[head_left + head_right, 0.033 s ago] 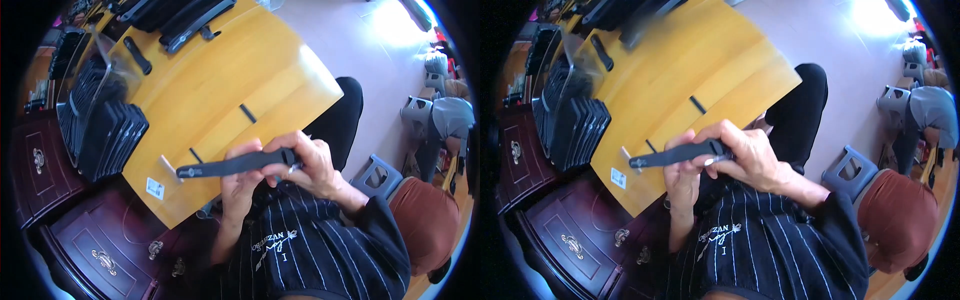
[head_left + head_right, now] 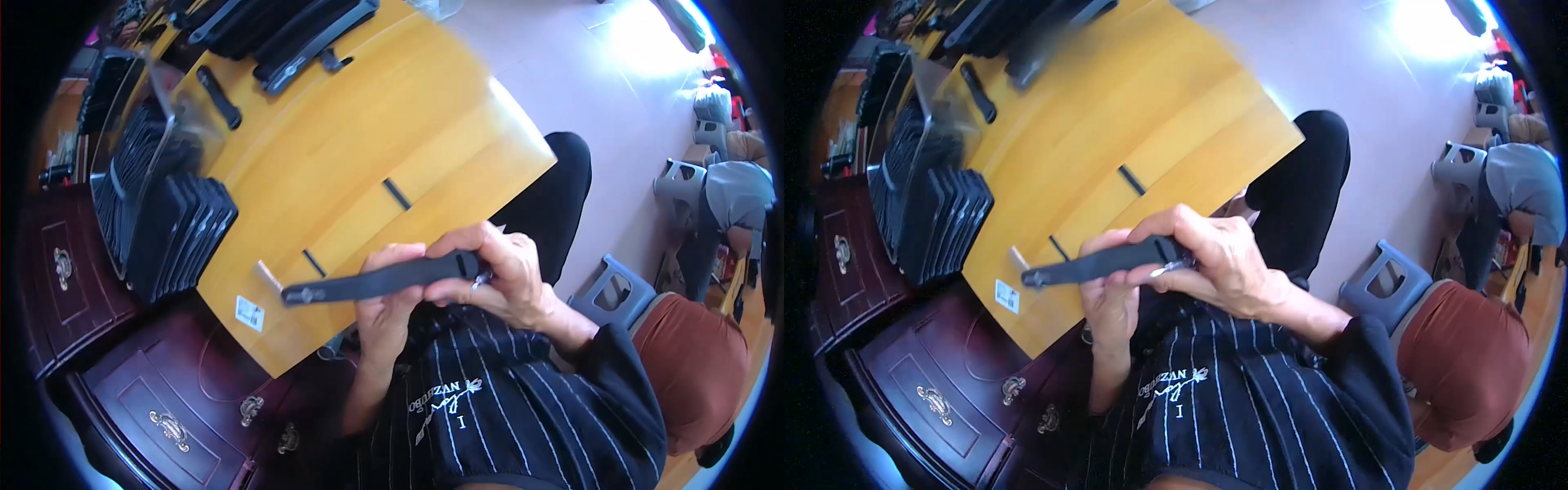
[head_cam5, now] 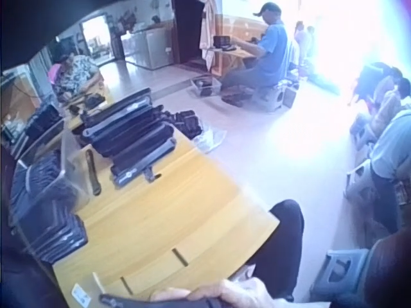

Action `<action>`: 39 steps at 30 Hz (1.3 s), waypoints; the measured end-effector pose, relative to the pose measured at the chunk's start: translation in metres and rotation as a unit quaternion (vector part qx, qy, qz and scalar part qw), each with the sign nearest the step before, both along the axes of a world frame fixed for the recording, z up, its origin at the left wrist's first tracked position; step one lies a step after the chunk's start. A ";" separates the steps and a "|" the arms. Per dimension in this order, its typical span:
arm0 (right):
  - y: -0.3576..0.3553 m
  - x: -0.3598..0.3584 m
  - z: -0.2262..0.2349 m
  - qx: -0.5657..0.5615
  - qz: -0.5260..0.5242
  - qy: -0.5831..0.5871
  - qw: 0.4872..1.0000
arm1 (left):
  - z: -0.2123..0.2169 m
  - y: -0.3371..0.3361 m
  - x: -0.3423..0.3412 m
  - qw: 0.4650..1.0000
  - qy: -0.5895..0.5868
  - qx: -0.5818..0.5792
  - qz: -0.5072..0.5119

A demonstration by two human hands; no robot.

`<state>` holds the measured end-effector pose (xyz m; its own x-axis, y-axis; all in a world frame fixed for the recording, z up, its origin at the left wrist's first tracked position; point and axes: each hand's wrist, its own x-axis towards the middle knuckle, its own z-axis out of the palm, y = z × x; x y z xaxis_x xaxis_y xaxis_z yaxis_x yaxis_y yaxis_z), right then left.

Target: Removing excess rubber material from pre-cut holes in storage straps using a small metal poking tool.

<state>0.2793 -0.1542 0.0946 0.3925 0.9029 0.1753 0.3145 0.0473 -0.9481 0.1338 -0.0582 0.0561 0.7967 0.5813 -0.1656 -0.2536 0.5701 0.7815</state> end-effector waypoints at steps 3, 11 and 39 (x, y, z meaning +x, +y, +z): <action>-0.001 0.026 -0.011 0.031 -0.032 -0.032 0.999 | -0.004 -0.004 0.027 0.991 -0.002 0.123 0.052; -0.027 0.063 -0.022 0.015 -0.085 0.576 0.813 | -0.023 -0.016 0.092 0.891 0.028 0.449 0.055; -0.127 0.071 -0.128 -0.298 -0.396 -0.334 0.802 | -0.020 -0.028 0.020 0.934 -0.007 0.345 0.088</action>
<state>0.3498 -0.2811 -0.0332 0.8822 0.4186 0.2155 0.4695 -0.8166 -0.3359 0.1539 -0.0867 0.0357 0.6777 0.6677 0.3080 -0.3097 -0.1208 0.9431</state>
